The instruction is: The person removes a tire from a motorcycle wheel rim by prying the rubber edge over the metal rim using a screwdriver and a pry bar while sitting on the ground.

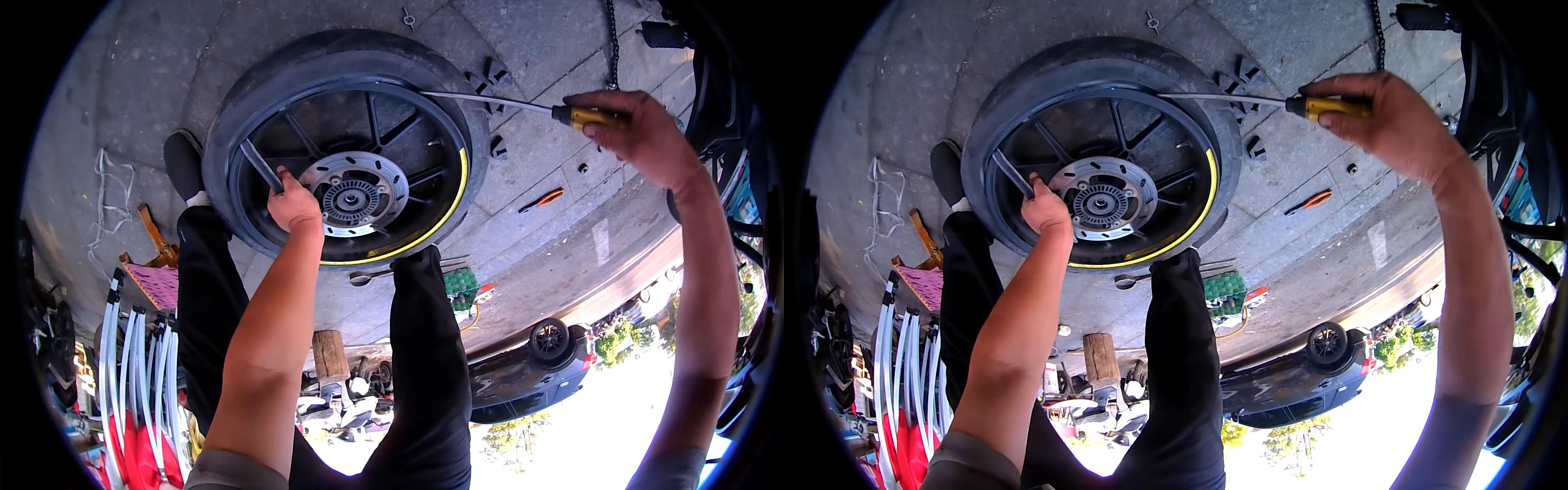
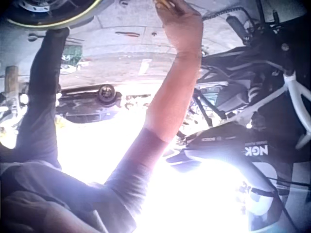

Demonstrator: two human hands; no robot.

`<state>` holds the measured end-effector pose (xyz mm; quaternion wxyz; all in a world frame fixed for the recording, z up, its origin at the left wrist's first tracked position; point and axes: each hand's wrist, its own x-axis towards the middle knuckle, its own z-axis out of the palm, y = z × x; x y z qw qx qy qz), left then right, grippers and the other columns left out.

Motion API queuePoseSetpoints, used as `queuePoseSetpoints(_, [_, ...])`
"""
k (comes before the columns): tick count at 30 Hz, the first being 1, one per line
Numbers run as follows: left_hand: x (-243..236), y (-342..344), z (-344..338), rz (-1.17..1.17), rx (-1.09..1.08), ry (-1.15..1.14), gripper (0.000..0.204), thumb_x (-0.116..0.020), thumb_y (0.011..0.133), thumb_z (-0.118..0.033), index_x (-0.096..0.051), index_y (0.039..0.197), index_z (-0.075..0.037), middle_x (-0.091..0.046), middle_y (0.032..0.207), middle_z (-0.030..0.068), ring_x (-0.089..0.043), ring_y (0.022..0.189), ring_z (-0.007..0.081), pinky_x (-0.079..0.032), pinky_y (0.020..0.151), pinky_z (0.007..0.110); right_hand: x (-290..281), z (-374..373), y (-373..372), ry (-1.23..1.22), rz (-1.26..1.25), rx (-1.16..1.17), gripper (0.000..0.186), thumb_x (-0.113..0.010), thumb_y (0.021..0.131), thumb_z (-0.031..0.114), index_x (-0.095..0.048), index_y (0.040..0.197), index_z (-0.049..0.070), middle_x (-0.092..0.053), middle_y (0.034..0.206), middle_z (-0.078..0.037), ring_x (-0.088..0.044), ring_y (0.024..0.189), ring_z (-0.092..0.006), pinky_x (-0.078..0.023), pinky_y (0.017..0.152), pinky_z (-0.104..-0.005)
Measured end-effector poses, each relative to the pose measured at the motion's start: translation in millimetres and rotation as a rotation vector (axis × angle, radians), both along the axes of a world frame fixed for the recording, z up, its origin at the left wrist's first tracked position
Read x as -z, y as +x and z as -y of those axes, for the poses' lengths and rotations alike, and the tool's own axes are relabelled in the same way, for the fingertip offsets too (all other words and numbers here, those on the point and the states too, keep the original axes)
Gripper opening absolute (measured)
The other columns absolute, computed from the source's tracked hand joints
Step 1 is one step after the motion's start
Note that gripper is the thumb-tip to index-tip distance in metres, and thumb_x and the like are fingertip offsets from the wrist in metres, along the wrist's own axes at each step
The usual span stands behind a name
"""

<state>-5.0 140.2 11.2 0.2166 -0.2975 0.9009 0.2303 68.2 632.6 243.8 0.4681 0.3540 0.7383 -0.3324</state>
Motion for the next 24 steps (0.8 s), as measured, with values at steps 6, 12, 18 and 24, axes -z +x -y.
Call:
queuePoseSetpoints(6, [-13, -3, -24, 0.064, 0.041, -0.053, 0.049, -0.059, 0.101, -0.036, -0.078, 0.115, 0.007, -0.080, 0.101, 0.0254, -0.077, 0.090, 0.0386, -0.057, 0.082, 0.045, 63, -59, -21, -0.149, 0.002, 0.104, 0.035, -0.082, 0.097, 0.018, -0.080, 0.131, 0.010, -0.080, 0.104, -0.011, -0.071, 0.078, -0.0115, -0.053, 0.058, -0.0263])
queuePoseSetpoints(12, [-5, -2, -19, 0.015, -0.003, -0.053, 0.046, -0.060, 0.099, -0.033, -0.078, 0.103, 0.009, -0.078, 0.088, 0.0257, -0.076, 0.081, 0.0400, -0.056, 0.074, 0.047, 11, 13, -34, -0.003, 0.107, 0.085, 0.032, -0.081, 0.098, 0.019, -0.076, 0.129, 0.010, -0.080, 0.099, -0.010, -0.074, 0.078, -0.0137, -0.059, 0.064, -0.0305])
queuePoseSetpoints(18, [2, -2, -18, 0.030, 0.028, -0.072, 0.044, -0.061, 0.097, -0.032, -0.078, 0.096, 0.008, -0.077, 0.087, 0.0281, -0.075, 0.081, 0.0435, -0.055, 0.074, 0.049, -22, 35, -48, 0.045, 0.131, -0.174, 0.041, -0.078, 0.099, 0.015, -0.068, 0.138, 0.017, -0.079, 0.114, -0.014, -0.080, 0.091, -0.0243, -0.067, 0.083, -0.0379])
queuePoseSetpoints(24, [10, -1, -22, -0.065, -0.040, 0.081, 0.042, -0.063, 0.095, -0.030, -0.076, 0.096, 0.009, -0.075, 0.086, 0.0310, -0.073, 0.081, 0.0472, -0.055, 0.075, 0.050, -28, 65, -4, 0.100, -0.185, -0.145, 0.050, -0.081, 0.093, 0.013, -0.068, 0.141, 0.017, -0.078, 0.111, -0.019, -0.078, 0.095, -0.0346, -0.064, 0.088, -0.0452])
